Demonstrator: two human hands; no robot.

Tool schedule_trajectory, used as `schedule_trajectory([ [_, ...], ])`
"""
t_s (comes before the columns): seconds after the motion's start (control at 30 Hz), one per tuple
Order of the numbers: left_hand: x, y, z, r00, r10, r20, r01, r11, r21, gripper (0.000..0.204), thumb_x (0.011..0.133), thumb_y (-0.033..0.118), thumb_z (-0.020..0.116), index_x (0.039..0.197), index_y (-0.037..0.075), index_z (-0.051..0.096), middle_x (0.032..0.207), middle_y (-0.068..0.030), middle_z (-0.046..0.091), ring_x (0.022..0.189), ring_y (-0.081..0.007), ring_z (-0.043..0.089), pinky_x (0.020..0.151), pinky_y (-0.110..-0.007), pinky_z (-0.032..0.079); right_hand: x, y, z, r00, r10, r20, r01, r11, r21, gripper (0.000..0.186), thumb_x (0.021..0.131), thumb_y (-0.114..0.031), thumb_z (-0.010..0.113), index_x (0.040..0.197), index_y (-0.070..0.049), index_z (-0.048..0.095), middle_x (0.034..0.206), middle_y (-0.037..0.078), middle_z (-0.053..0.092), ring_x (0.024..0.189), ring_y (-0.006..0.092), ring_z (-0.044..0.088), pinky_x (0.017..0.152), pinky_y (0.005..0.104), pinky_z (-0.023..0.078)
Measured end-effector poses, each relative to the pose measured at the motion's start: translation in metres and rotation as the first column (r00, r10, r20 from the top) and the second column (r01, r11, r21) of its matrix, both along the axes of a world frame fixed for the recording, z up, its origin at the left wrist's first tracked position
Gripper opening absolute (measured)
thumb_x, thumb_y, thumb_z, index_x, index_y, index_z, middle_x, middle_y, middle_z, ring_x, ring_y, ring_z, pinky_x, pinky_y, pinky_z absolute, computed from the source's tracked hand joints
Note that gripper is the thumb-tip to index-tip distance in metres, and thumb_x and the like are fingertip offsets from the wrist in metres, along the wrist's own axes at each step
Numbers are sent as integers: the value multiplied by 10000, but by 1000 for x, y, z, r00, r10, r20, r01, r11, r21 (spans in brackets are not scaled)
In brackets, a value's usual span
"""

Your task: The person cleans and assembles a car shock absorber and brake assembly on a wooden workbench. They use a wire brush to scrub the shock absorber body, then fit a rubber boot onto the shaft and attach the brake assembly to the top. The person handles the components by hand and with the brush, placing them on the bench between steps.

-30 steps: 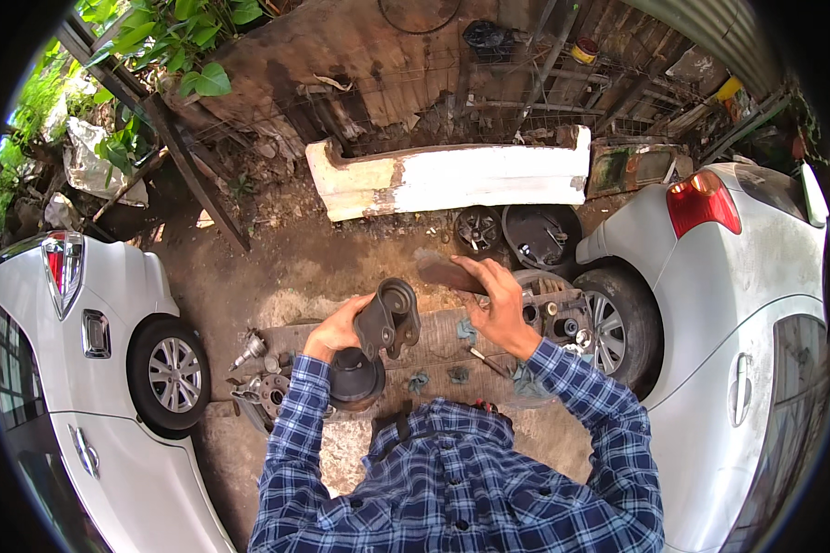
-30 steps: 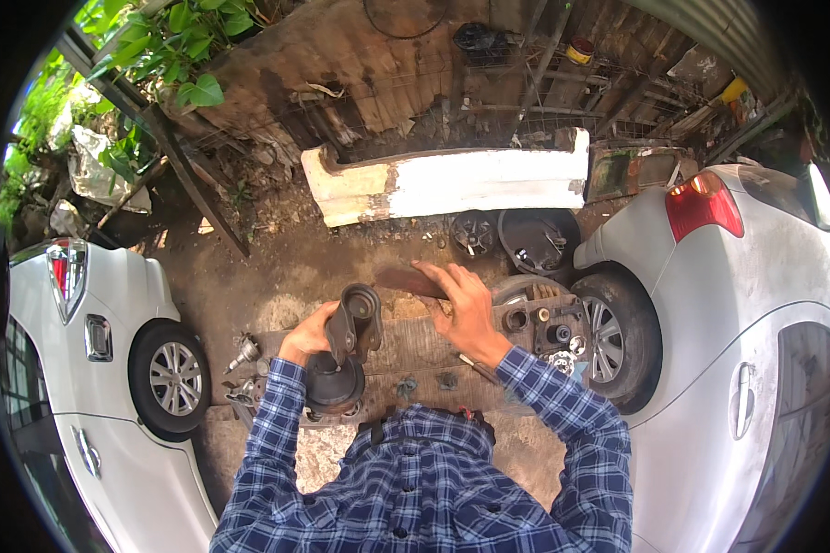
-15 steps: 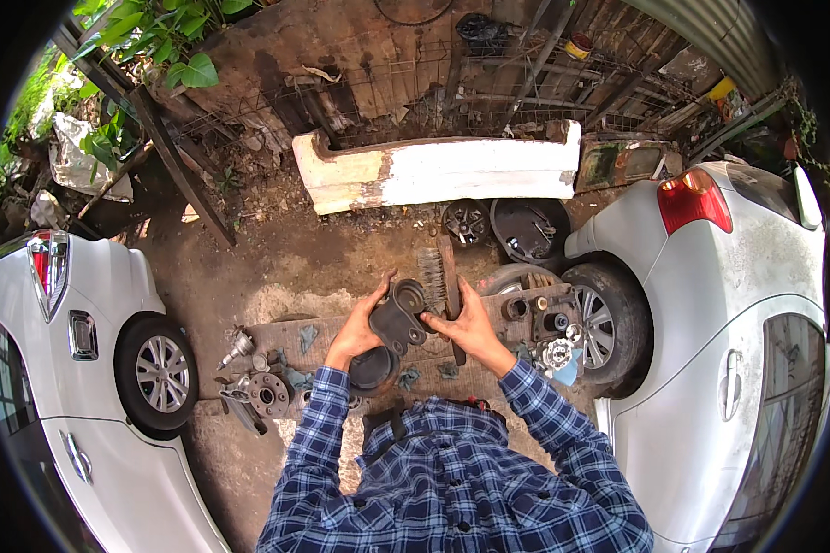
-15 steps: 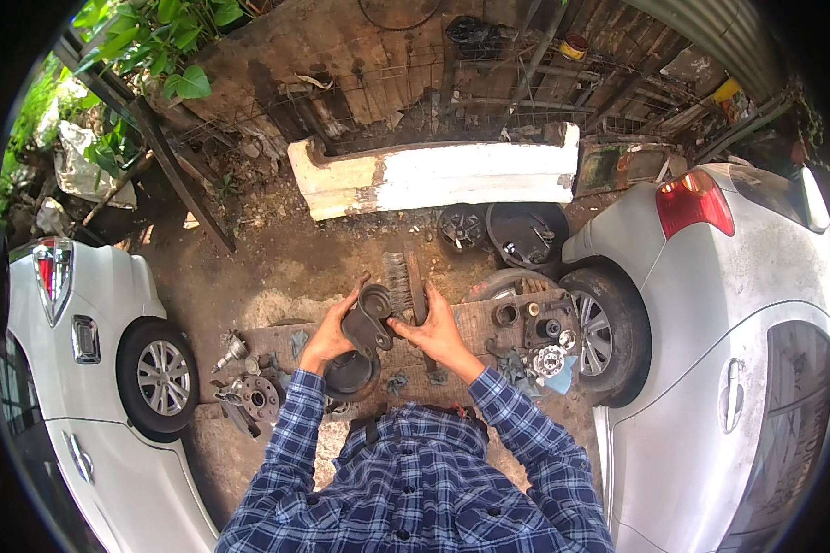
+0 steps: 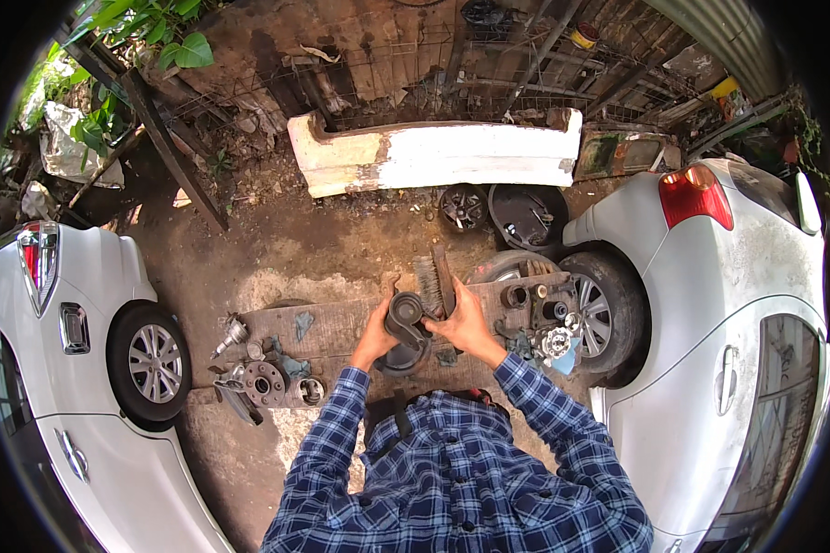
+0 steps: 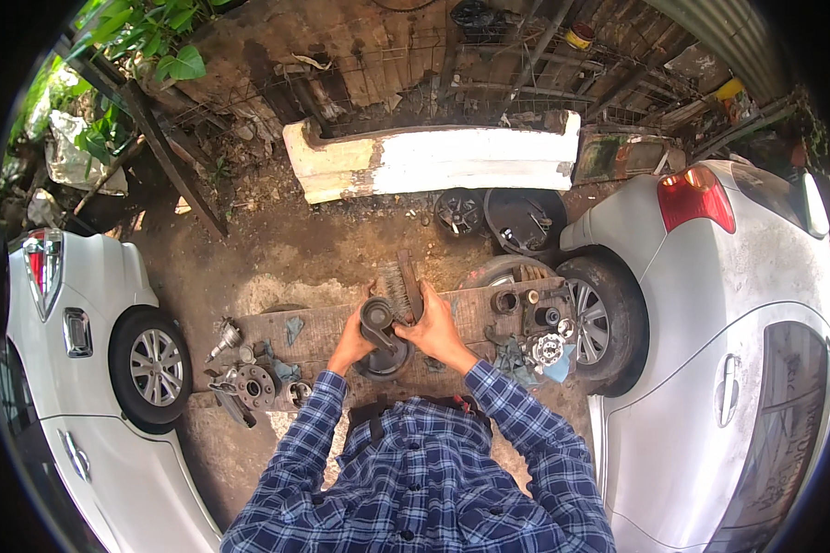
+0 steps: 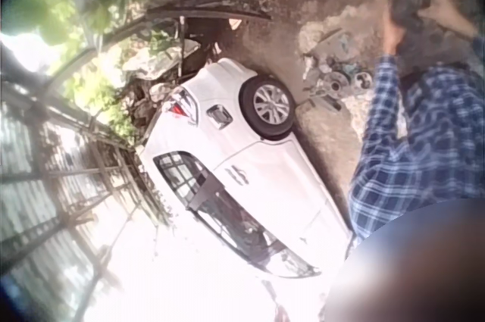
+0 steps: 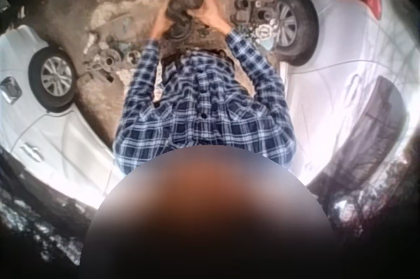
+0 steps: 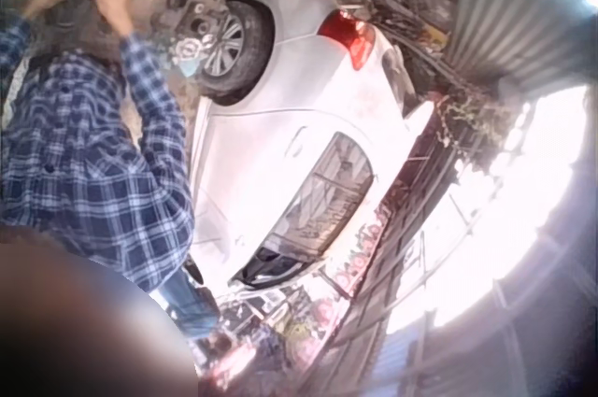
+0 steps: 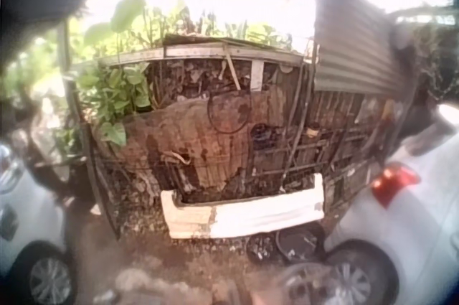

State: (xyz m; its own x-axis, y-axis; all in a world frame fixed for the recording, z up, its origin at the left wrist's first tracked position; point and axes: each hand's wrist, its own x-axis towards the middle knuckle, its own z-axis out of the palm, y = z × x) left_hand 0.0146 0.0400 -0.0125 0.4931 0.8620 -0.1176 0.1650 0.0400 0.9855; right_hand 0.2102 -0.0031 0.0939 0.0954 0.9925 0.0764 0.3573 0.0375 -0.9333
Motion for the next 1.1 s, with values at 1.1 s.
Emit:
schedule_trajectory([
  [1.1,35,4,46,960,-281,12,281,959,-36,931,782,152,739,1557,90,229,1578,-191,297,1479,-331,269,1206,-453,264,-1,-30,-46,967,-252,27,253,960,-120,608,688,-63,828,1234,8,569,1054,176,712,990,291,711,864,381,554],
])
